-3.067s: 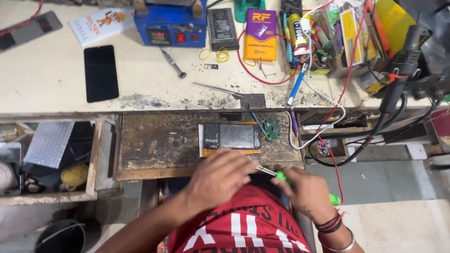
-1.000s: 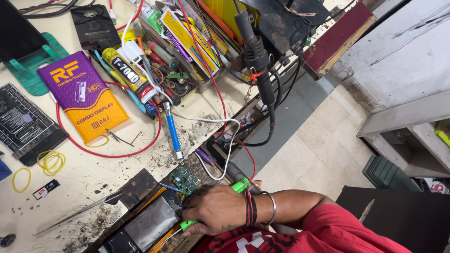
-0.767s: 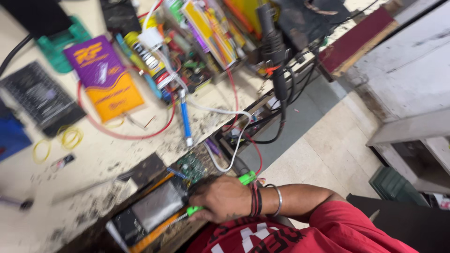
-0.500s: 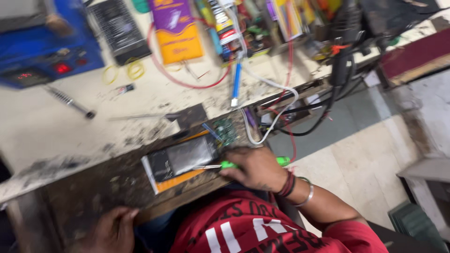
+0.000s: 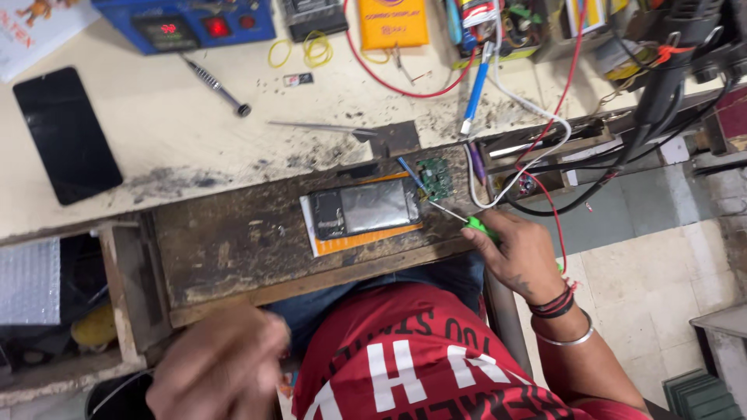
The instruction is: The person holds a disassembled smartphone on the workbench and uses a green-handled prying tool to work around the edge of the screen assembly, separating it from the phone frame. They reposition the phone and continue prying along its edges, with the removed motherboard lying nearby on the bench.
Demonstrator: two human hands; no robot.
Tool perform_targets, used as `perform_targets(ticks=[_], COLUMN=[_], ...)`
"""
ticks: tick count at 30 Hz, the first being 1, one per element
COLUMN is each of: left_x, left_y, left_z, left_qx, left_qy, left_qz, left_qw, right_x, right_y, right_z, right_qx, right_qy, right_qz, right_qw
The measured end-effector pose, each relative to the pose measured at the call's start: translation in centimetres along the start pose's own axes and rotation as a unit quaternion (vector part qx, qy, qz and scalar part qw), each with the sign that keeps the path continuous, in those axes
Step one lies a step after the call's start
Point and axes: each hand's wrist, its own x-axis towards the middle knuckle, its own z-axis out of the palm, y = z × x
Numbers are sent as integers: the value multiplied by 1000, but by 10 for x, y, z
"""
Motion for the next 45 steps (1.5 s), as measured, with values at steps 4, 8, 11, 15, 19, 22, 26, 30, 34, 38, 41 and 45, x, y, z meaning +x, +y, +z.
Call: perform_targets(ticks=[4,8,11,15,19,22,26,30,34,38,41,45], left_x=[18,-21,-52,-48,-29,-29,-35,-34,-33,-32,-23,-7], left_y=[11,-4,-13,-6,5,5,2,5,6,5,9,8], left_z=[0,23,28,32,33,30,29,36,49,64,72,82], left_qx=[-317,-439,-455,-454,-493,-494,-462,-444,-468,-452,-416,-391], left_qy=[-271,-327,-405,-444,-456,-475,-482,-488,-464,-479,-484,-471], left_qz=[130,138,80,56,37,23,33,23,29,33,46,98], left_qw=[899,825,789,771,740,728,744,751,752,752,769,785], right_x=[-11,-18,-18,-21,-26,-26,-27,-30,-34,-35,-36,-34], right_y=[-7,-11,-11,-13,-15,-15,-12,-7,-1,7,14,25], right_z=[-1,-8,-8,-5,-4,-2,0,3,5,8,10,11], right_qx=[-11,10,-9,5,17,14,29,38,49,57,72,74], right_qy=[-5,-1,-14,-27,-34,-35,-28,-32,-40,-38,-33,-46], right_qz=[0,-26,-26,-30,-44,-52,-56,-59,-48,-47,-52,-49], right_qw=[1000,1000,1000,999,998,998,998,997,997,997,996,995])
